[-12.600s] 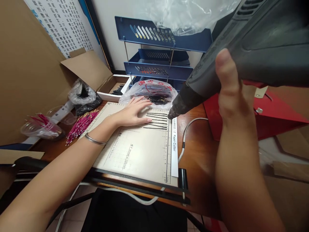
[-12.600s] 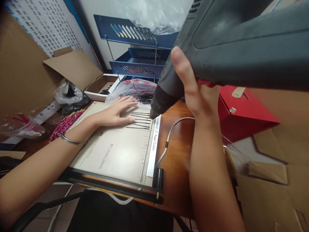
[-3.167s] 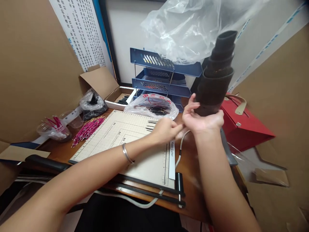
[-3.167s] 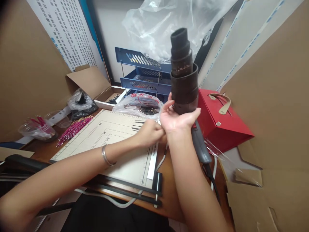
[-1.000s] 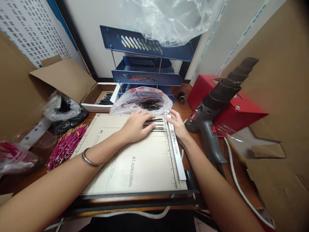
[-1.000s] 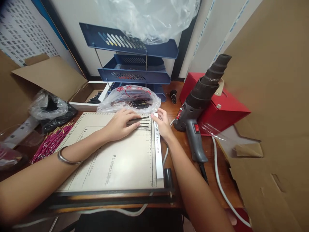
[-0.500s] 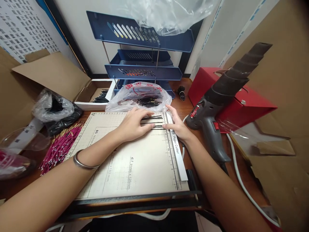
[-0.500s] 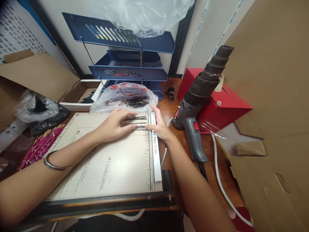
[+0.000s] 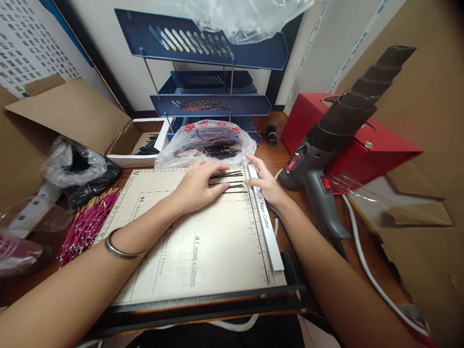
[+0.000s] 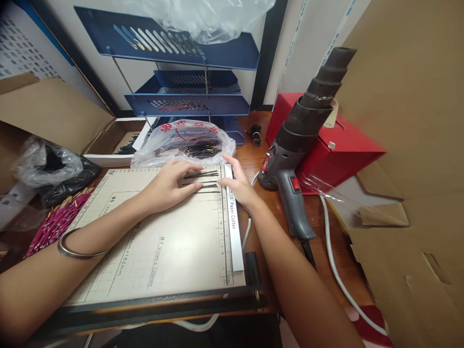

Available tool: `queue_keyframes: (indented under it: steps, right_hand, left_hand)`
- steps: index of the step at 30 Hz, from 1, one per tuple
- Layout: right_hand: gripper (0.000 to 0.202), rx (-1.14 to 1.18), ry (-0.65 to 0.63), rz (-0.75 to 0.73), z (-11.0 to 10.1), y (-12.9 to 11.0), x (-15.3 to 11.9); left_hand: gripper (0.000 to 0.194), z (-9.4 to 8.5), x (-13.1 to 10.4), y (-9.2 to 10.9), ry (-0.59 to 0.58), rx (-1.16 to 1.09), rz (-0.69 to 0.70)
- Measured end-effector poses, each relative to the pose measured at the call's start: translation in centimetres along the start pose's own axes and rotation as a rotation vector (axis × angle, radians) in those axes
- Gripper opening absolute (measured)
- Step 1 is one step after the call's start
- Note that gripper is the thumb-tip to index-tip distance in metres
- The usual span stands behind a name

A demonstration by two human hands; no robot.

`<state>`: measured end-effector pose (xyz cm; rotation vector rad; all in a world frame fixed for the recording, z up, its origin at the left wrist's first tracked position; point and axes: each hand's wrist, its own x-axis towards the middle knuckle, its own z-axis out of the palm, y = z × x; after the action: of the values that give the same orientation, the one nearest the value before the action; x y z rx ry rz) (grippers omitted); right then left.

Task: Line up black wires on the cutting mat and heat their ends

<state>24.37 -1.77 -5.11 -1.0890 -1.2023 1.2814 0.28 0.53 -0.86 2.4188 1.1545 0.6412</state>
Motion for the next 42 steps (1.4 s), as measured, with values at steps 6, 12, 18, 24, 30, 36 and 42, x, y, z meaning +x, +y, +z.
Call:
queue_keyframes:
  steps: [6,12,18,24,30,36,42]
  right_hand:
    - [0.1,-0.048,-0.01,0.0,0.3,-0.6,-0.5]
    - [0.094,-0.056,-0.015,-0.017,0.0,-0.1,-0.1]
    - [0.096,-0.064,-0.002,-0.009,-0.1,0.2,0.0]
    - [0.095,-0.056,0.003,-0.002,0.1,0.0,-0.2]
    - [0.097,-0.011,-0.004,0.02,0.0,-0.2,-0.2]
    - [0.091,-0.08,0.009,-0.013,-0.2,0.1,0.0]
    - [0.093,-0.135,0.015,-0.022,-0.1,0.6,0.3]
  left_hand:
    - [0.033,-0.1,-0.1,0.2,0.007,-0.025,-0.014]
    - [0.028,-0.2,0.0,0.1,0.008,-0.02,-0.006]
    - [0.026,-0.1,0.1,-0.1,0.016,-0.039,0.001]
    - [0.028,-0.1,0.2,-0.2,0.014,-0.065,0.014]
    - [0.027,-0.1,0.0,0.0,0.026,-0.081,0.057]
    - [0.022,-0.2,-0.1,0.2,0.024,-0.083,0.079]
    - [0.021,-0.1,-0.1,0.0,0.034,-0.05,0.072]
